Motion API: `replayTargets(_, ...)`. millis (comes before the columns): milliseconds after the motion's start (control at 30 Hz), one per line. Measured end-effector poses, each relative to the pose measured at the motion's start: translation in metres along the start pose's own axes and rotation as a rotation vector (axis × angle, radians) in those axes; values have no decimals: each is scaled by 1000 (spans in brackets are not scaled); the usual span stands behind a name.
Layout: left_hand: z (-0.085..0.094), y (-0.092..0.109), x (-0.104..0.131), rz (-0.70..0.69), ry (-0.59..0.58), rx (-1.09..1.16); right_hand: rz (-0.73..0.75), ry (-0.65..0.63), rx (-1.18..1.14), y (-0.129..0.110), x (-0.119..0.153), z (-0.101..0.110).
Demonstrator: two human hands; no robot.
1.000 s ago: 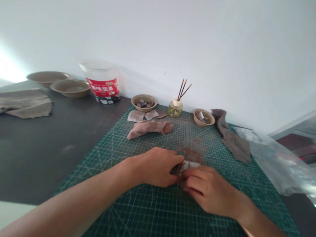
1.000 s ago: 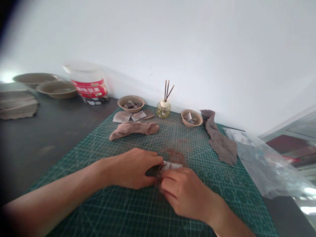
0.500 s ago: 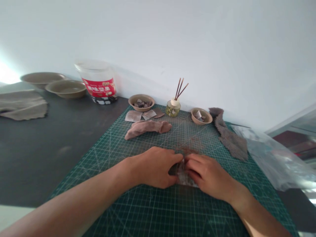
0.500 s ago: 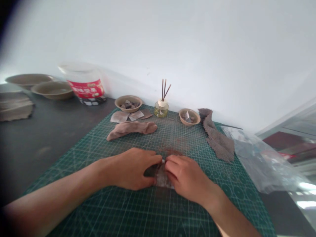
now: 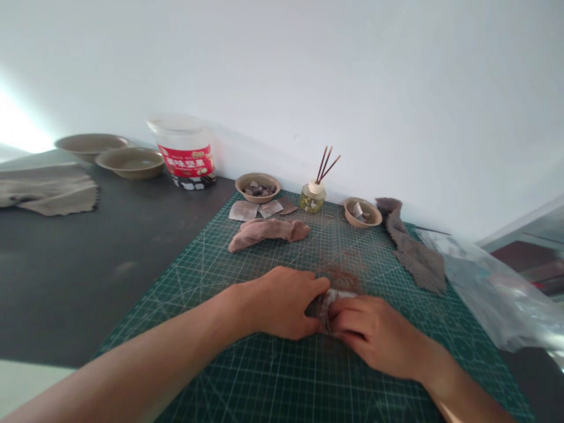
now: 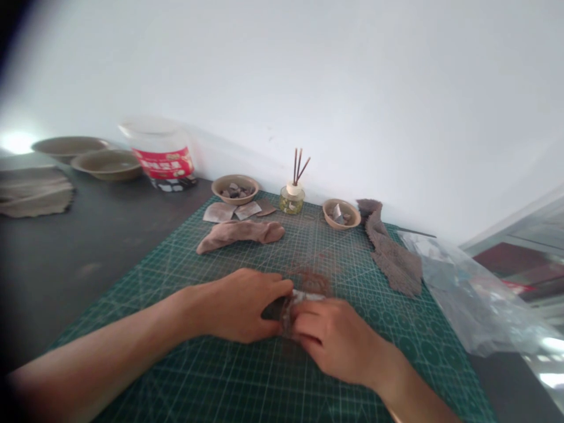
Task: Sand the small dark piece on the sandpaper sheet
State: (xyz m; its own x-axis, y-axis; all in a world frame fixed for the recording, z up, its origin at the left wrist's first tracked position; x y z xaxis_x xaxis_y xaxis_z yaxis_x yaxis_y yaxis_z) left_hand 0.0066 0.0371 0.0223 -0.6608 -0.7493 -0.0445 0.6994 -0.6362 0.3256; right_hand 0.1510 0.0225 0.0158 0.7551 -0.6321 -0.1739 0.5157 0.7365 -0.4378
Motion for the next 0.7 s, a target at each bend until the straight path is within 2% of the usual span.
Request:
replayTargets(133, 1, -1, 0, 3, 4, -2, -116, 135, 69, 9, -2, 11)
replayTargets(200, 1, -1, 1, 6, 5, 1, -117, 69, 13, 9, -1, 9)
replayTargets(300, 2, 0, 1, 10, -2, 8, -41, -29, -50, 2, 0, 4)
replayTargets(433, 2, 0, -1, 14, 7, 4, -151, 117, 64, 13, -2, 13)
replayTargets(500, 1, 0, -1, 16, 6, 8, -141, 75, 54, 14, -2, 11)
replayTargets(600, 1, 1, -1, 11, -7, 15, -23, -3, 52, 8, -1, 4)
replayTargets(700, 1, 0, -1, 15, -9, 10, -66, 99, 125, 11, -3, 11)
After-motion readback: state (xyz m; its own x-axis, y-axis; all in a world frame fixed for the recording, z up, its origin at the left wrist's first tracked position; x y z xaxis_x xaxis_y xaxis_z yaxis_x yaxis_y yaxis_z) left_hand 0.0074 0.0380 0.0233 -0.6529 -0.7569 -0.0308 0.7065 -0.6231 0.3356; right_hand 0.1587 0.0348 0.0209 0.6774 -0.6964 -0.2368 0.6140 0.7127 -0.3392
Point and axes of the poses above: each hand's wrist, its own x-axis away from the middle knuckle, its own z-axis out of the back of the hand, y = z × x, the point moved 6 cm from there along -x, towards the middle knuckle, and after that the axes turned 9 degrees about y, right-handed, at the moved point
